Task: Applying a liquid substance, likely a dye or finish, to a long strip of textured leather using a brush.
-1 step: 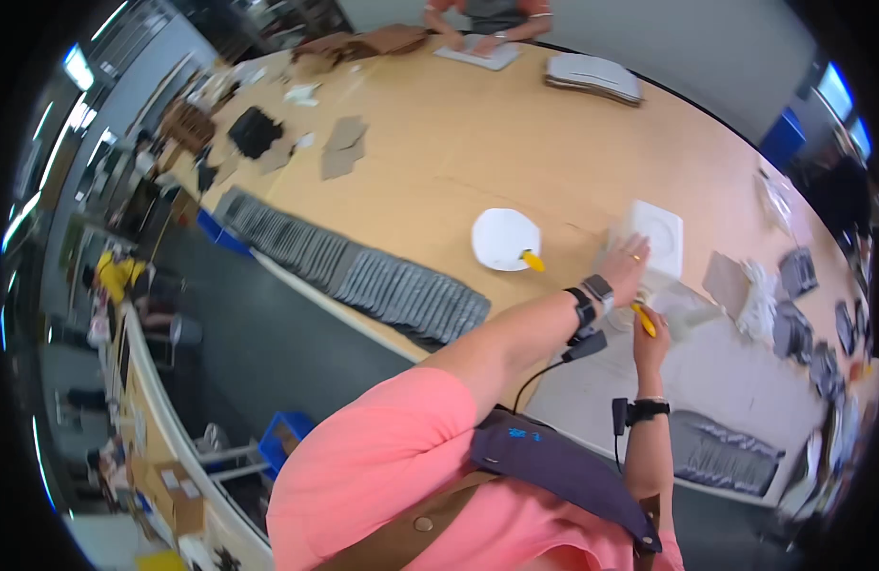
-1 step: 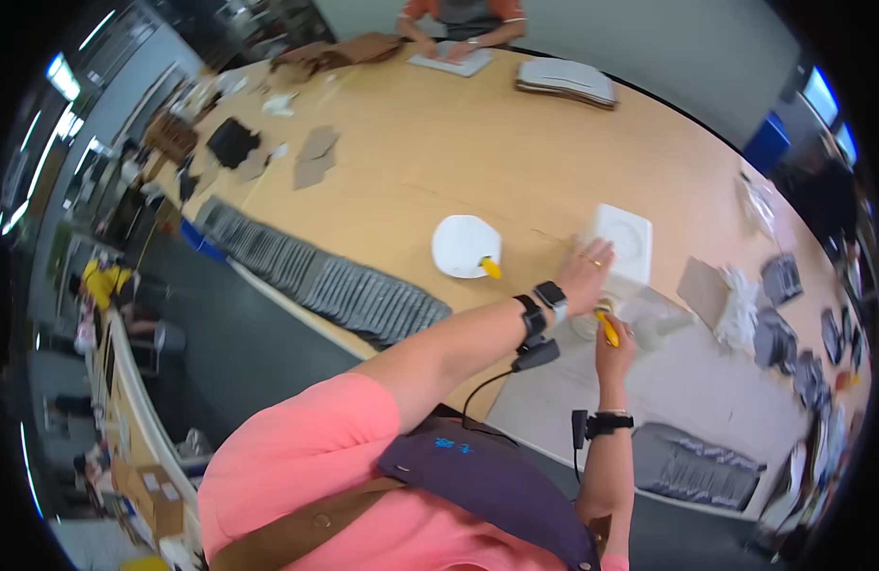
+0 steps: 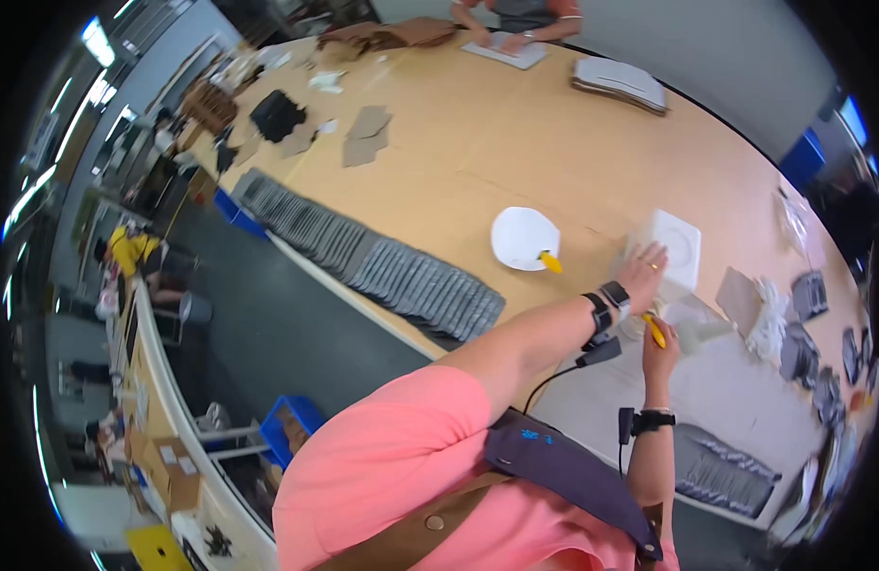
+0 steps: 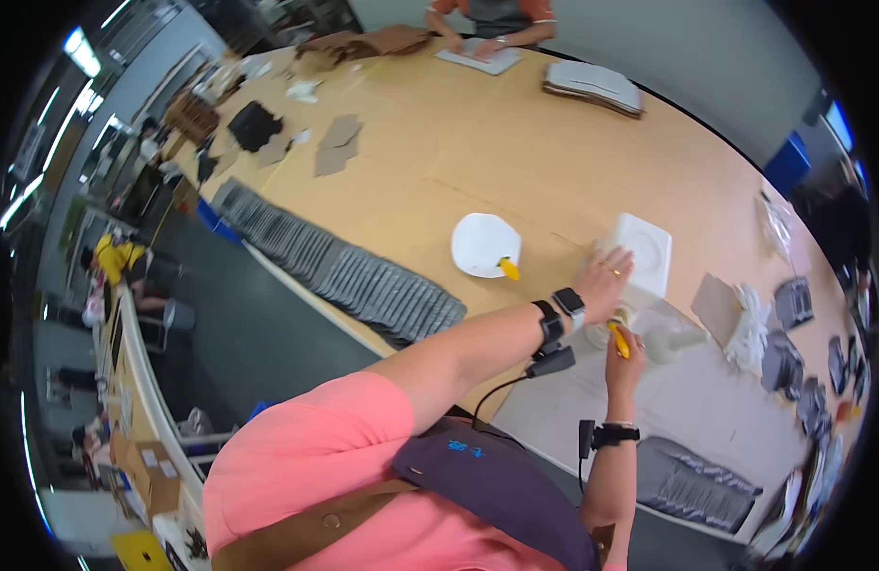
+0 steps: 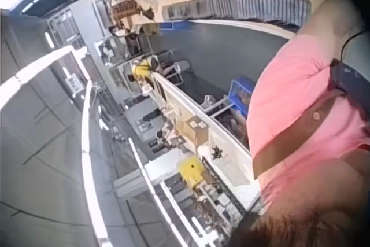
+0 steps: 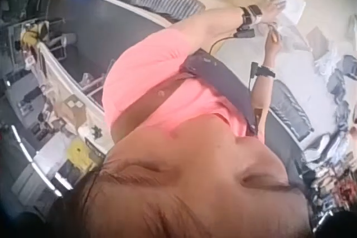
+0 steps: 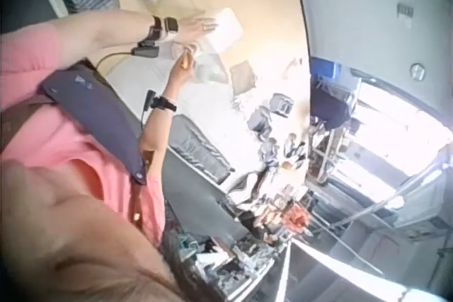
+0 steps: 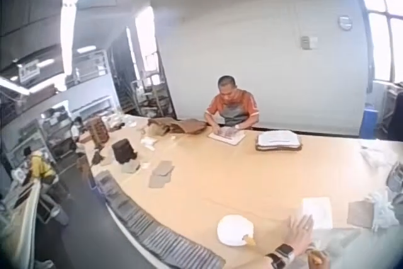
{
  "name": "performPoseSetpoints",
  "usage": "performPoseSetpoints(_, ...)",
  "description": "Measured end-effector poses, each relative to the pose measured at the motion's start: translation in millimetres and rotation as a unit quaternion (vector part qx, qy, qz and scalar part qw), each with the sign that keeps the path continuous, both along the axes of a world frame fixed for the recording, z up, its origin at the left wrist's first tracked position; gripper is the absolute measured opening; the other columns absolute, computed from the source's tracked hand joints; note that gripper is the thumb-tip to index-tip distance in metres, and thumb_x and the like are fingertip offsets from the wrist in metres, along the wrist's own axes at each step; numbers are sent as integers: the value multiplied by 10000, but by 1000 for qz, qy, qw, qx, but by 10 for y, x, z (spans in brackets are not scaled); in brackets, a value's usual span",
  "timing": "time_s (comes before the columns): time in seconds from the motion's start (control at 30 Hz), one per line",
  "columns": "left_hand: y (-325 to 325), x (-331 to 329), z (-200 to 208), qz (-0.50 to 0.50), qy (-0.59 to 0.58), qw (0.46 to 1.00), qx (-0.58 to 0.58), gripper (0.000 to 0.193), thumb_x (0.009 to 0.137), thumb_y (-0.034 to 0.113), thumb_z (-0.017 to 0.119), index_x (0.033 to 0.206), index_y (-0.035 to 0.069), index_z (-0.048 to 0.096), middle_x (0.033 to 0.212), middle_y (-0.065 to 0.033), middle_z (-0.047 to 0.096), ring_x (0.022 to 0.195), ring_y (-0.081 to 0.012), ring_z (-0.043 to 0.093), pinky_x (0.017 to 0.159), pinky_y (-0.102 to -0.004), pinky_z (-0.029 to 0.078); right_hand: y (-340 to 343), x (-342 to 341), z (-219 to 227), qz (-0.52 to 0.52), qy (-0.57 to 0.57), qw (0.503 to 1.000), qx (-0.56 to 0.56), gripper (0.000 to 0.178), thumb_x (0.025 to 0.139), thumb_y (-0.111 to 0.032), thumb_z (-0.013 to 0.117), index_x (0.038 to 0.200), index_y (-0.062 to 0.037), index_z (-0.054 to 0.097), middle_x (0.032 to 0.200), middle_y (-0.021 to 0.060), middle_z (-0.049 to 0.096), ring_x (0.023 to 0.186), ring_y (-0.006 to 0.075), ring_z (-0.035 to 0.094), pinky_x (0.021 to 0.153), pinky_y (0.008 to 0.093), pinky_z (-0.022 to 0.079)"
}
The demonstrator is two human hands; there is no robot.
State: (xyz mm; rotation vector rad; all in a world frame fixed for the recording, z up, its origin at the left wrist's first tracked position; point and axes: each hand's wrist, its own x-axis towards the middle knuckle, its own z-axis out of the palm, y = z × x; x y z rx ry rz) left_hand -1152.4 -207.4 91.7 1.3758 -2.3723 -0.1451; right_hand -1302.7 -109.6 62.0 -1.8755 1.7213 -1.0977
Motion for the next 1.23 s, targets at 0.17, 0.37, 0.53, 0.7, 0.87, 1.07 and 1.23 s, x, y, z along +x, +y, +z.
performPoseSetpoints(0.17,31,-91,128,16,-38,999,26,711,843,323,664,1423,-17,433,1537,-163,365,1475,-313,229,1193,-512,161,154,-178,-7,40,32,999,-16,187,880,-65,683,1064,-33,679,929,184,653,854,347,645,755,400,502)
performPoseSetpoints(0.37,-66,-92,79,28,-82,995,47,704,881,358,647,1435,-11,418,1549,-151,349,1471,-314,237,1190,-532,146,304,-145,-14,27,48,997,-56,189,867,-85,687,1053,-50,673,915,164,654,818,351,636,732,410,508)
performPoseSetpoints(0.53,-34,-9,283,20,-85,995,49,726,870,376,672,1442,10,415,1547,-135,357,1464,-303,252,1175,-546,188,464,-70,89,18,60,997,-40,204,842,-70,697,1045,-60,680,873,156,643,845,339,615,749,421,507)
performPoseSetpoints(0.7,-38,64,296,-1,-128,990,66,725,895,364,641,1475,24,369,1581,-120,296,1481,-299,214,1191,-529,136,484,-73,263,-30,-18,999,-29,131,868,-119,721,974,-44,709,779,116,662,665,261,630,648,345,512)
performPoseSetpoints(0.87,-9,19,296,-1,-129,989,68,727,884,327,651,1475,15,364,1577,-132,301,1479,-306,218,1192,-528,130,173,-73,83,-174,-353,918,52,206,929,-177,677,993,18,683,785,82,664,655,148,640,604,278,545)
performPoseSetpoints(1.07,-39,2,253,-4,-143,988,55,729,866,282,664,1472,10,365,1572,-137,309,1477,-308,223,1193,-525,125,157,-112,-144,-296,-460,829,115,256,943,-198,658,981,56,656,766,89,655,622,137,633,562,267,568)
performPoseSetpoints(1.23,-67,54,233,1,-153,987,54,765,846,279,685,1481,11,352,1576,-140,300,1481,-310,210,1197,-519,112,334,-115,15,-263,-396,873,113,280,934,-217,671,977,59,655,748,89,653,599,136,628,562,267,566)
